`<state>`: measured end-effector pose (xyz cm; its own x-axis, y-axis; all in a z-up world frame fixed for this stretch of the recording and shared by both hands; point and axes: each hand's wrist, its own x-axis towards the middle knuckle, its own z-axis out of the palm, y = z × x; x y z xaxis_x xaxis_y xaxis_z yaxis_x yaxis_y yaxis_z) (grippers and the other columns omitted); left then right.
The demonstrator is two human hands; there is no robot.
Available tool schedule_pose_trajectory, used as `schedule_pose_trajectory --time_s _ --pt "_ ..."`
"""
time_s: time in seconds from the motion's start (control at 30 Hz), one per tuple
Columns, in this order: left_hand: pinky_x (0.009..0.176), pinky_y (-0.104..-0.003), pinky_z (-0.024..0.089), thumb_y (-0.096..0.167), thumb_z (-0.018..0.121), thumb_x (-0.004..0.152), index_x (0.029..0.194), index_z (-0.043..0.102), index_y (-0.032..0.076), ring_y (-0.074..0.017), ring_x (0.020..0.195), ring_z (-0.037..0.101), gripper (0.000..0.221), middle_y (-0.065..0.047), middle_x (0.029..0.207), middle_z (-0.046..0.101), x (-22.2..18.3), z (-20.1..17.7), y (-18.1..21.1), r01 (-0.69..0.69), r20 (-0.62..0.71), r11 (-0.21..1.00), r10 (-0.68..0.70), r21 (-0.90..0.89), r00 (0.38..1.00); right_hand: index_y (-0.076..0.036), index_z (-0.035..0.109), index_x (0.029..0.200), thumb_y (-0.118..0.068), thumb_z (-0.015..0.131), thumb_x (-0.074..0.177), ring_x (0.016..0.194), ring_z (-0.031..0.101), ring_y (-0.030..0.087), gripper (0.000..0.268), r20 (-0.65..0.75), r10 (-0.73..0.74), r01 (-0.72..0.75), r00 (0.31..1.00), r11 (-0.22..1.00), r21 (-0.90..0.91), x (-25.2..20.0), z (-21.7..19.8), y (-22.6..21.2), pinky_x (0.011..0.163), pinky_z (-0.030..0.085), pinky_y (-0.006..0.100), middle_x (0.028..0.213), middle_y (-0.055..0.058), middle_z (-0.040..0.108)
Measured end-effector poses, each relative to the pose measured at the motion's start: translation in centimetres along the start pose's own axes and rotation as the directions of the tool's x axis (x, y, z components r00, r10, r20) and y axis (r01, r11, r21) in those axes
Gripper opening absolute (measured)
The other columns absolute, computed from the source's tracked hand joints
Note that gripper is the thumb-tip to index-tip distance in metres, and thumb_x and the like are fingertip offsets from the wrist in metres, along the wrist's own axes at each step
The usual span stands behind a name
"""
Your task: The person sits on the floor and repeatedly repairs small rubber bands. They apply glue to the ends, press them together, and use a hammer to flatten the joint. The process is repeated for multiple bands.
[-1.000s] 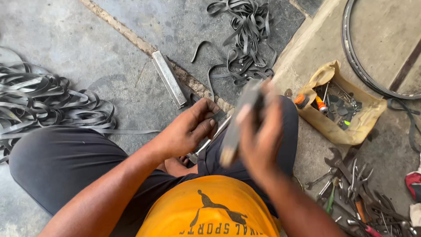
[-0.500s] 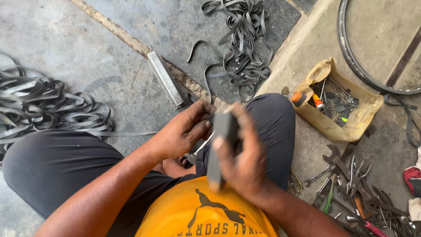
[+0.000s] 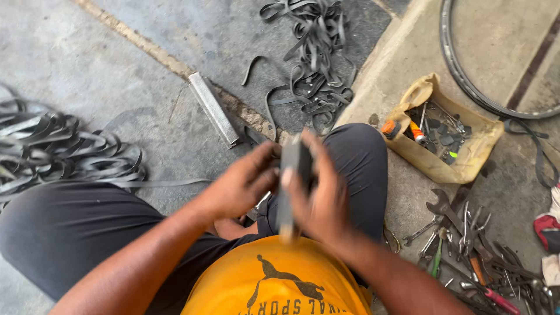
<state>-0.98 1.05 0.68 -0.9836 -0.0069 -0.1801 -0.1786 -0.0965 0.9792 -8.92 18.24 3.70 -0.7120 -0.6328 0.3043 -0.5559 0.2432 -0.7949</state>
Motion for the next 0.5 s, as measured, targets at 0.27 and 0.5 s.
schedule_pose_trajectory --time_s 0.27,0.5 --pt "0.071 -0.039 0.053 0.002 0.058 0.090 0.123 0.056 0.004 -0.0248 0.077 0.066 0.033 -0.018 0.094 0.071 0.1 -0.9 -1.1 -0.009 -0.198 0.847 0.134 0.531 0.971 -0.007 0.043 0.157 -0.026 0.071 0.101 0.125 0.067 0.039 0.066 0.044 -0.065 0.078 0.997 0.898 -0.434 0.9 -8.2 13.2 0.105 0.054 0.048 0.137 0.027 0.067" --pt "0.058 -0.031 0.051 0.006 0.049 0.103 0.115 0.051 0.002 -0.0163 0.065 0.060 0.013 -0.012 0.084 0.069 1.8 -2.2 -2.7 0.250 -0.412 0.961 -0.277 -0.120 0.868 -0.008 0.030 0.161 -0.026 0.075 0.087 0.096 0.067 0.044 0.089 0.097 0.449 -0.131 0.888 0.450 -0.884 -6.9 -14.6 19.3 0.085 0.053 0.055 0.109 0.023 0.070"
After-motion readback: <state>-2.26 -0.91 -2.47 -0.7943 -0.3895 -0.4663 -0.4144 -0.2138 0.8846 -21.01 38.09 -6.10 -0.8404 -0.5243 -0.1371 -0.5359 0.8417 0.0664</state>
